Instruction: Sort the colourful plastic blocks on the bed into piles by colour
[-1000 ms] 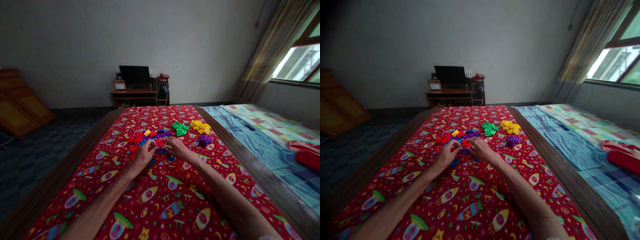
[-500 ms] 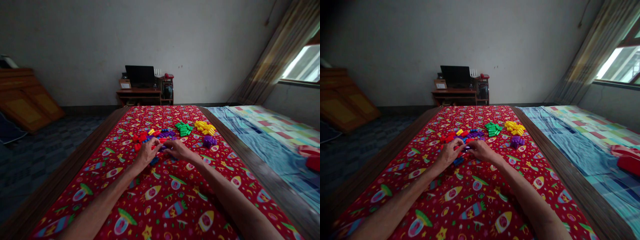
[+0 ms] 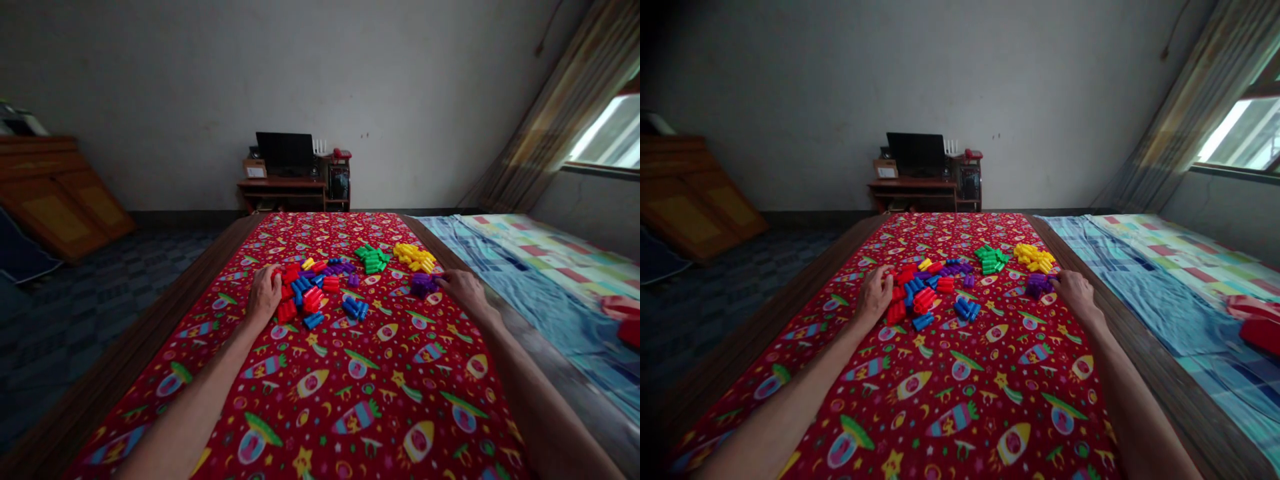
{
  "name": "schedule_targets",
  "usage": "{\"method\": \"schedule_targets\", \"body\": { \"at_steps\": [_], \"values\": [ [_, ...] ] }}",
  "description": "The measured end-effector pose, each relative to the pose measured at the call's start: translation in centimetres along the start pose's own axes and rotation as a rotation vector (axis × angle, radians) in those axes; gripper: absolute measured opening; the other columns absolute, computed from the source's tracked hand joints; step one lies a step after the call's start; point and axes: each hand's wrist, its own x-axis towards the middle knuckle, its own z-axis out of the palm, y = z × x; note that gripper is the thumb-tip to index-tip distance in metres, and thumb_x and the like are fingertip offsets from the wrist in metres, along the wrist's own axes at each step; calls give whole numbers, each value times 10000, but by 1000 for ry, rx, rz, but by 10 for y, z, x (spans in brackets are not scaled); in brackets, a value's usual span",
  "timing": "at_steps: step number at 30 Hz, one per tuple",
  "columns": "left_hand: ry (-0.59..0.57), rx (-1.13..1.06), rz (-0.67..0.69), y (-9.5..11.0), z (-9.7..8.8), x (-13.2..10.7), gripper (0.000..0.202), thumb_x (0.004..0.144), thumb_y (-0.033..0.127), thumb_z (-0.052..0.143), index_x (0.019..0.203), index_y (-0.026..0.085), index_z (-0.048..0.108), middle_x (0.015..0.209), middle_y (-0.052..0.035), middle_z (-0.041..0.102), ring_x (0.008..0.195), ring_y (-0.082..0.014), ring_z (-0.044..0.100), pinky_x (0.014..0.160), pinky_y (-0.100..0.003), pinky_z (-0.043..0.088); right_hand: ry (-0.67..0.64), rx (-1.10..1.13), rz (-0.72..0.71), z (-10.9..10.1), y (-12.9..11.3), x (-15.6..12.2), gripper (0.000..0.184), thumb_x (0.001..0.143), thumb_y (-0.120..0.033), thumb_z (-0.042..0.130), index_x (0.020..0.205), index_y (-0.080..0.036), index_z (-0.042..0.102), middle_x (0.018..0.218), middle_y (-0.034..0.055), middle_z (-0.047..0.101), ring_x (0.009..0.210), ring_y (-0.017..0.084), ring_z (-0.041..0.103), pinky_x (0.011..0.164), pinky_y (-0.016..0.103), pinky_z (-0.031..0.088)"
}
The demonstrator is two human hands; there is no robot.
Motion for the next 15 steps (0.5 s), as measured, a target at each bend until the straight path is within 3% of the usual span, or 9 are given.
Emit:
{"method": "schedule_targets", "body": {
  "at_steps": [3,6,8,12,15],
  "values": [
    [41,-58,-153,-13,3,1,275,886,307,381,1070,190,548,1123,-131,652,1074,-245,612,915,-406,521,-22,10,-85,0,3,-10,373,938,-360,439,868,-167,749,833,119,720,792,232,651,631,288,379],
    [30,-109,-259,-16,3,2,262,872,270,384,1062,185,543,1113,-138,668,1039,-235,643,885,-394,536,186,75,-76,-9,-19,-11,400,957,-357,402,896,-157,743,875,138,726,811,231,645,669,291,392],
    [25,-120,-295,-17,2,3,241,861,243,398,1042,193,549,1083,-122,688,1018,-230,658,873,-389,540,281,151,-141,-14,-52,-9,401,965,-329,380,923,-148,735,876,136,727,797,216,639,686,282,397],
    [17,-124,-346,-19,-1,4,226,849,213,425,1026,191,564,1064,-114,711,1015,-237,669,885,-400,538,92,219,-494,-1,-141,-14,361,964,-302,408,866,-163,726,770,94,708,694,173,613,638,256,376],
    [-2,-135,-385,-24,0,3,232,832,190,441,1017,187,580,1073,-110,715,1029,-232,671,913,-396,529,67,136,-501,22,-191,-22,269,935,-332,495,947,-171,710,930,126,712,835,203,629,668,258,386]
  ]
}}
